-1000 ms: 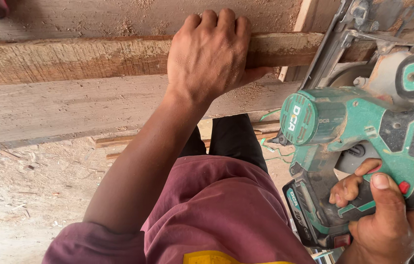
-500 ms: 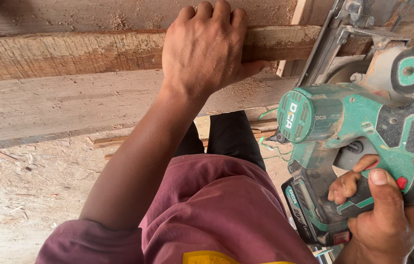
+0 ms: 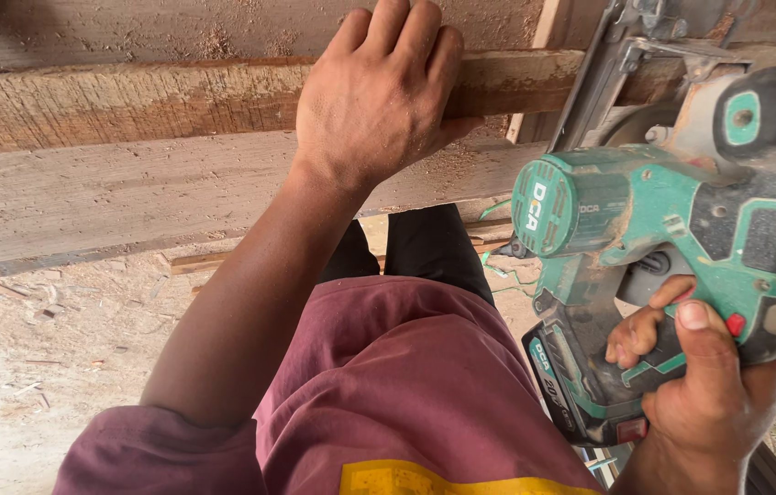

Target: The person marks a wooden plank using a square and a pen, then uses a cordless circular saw to cut the plank into several pieces. The person stacks the cut pieces on the workbench.

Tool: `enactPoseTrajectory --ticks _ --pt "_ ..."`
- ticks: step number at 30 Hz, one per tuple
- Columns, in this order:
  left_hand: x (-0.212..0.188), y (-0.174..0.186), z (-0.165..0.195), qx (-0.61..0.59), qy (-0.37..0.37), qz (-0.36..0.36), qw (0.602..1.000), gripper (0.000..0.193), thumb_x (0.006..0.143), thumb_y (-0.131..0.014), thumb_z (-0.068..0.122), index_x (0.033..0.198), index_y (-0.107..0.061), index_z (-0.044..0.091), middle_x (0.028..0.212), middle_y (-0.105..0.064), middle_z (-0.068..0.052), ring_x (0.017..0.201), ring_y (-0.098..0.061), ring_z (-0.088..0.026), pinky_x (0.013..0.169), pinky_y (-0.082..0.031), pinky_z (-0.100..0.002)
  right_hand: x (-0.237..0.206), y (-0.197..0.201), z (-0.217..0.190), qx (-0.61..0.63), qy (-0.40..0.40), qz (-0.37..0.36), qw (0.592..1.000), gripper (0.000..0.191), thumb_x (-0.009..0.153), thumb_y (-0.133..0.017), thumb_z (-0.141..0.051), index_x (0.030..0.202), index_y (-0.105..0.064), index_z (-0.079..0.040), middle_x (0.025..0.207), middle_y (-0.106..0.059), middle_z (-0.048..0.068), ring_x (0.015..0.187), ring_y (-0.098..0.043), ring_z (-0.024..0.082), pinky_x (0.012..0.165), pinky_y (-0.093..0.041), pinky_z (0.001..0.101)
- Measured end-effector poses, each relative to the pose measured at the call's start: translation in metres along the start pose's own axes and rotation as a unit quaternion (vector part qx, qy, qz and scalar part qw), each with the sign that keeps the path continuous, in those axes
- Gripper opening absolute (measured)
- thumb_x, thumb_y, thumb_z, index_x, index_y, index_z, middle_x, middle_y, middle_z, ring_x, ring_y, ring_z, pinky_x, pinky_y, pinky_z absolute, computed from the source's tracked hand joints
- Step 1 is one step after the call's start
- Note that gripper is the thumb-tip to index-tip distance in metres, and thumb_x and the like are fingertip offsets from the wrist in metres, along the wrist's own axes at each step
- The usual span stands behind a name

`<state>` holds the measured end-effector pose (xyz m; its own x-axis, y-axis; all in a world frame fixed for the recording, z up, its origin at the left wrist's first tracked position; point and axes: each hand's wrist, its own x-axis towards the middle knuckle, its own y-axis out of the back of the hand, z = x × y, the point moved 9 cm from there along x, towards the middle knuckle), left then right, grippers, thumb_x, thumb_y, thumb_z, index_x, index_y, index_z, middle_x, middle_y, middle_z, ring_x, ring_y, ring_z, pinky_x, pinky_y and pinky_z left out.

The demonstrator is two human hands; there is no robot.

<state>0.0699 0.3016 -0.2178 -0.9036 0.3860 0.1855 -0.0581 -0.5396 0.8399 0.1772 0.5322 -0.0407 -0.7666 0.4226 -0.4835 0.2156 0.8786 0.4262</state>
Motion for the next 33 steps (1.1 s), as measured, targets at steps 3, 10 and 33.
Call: enactPoseTrajectory --ticks 3,10,33 --pt "0.0 0.001 0.001 0.004 -0.004 0.006 1.0 0.07 0.084 -0.084 0.062 0.116 -0.065 0.003 0.122 -0.057 -0.01 0.118 -0.053 -0.027 0.095 -0.049 -0.041 0.002 0.0 -0.001 0.01 -0.004 0.008 1.0 0.014 0.102 -0.057 -0.004 0.109 -0.053 0.008 0.083 -0.057 0.015 0.057 -0.055 0.021 0.054 -0.051 0.0388" --pt "0.001 0.004 0.001 -0.007 -0.007 0.024 1.0 0.066 0.081 -0.086 0.06 0.11 -0.068 0.004 0.111 -0.056 -0.007 0.11 -0.053 -0.025 0.086 -0.048 -0.039 0.008 -0.004 -0.006 -0.006 -0.006 0.006 1.0 0.017 0.102 -0.059 -0.005 0.107 -0.054 0.011 0.074 -0.055 0.016 0.054 -0.055 0.022 0.053 -0.051 0.0392" --pt "0.015 0.01 -0.01 -0.047 0.002 0.025 0.999 0.059 0.081 -0.084 0.056 0.108 -0.069 0.007 0.107 -0.059 -0.007 0.106 -0.055 -0.025 0.088 -0.049 -0.039 0.034 -0.02 -0.017 -0.045 -0.004 -0.03 0.999 0.015 0.102 -0.055 -0.007 0.1 -0.055 0.008 0.065 -0.052 0.014 0.053 -0.053 0.022 0.056 -0.049 0.0404"
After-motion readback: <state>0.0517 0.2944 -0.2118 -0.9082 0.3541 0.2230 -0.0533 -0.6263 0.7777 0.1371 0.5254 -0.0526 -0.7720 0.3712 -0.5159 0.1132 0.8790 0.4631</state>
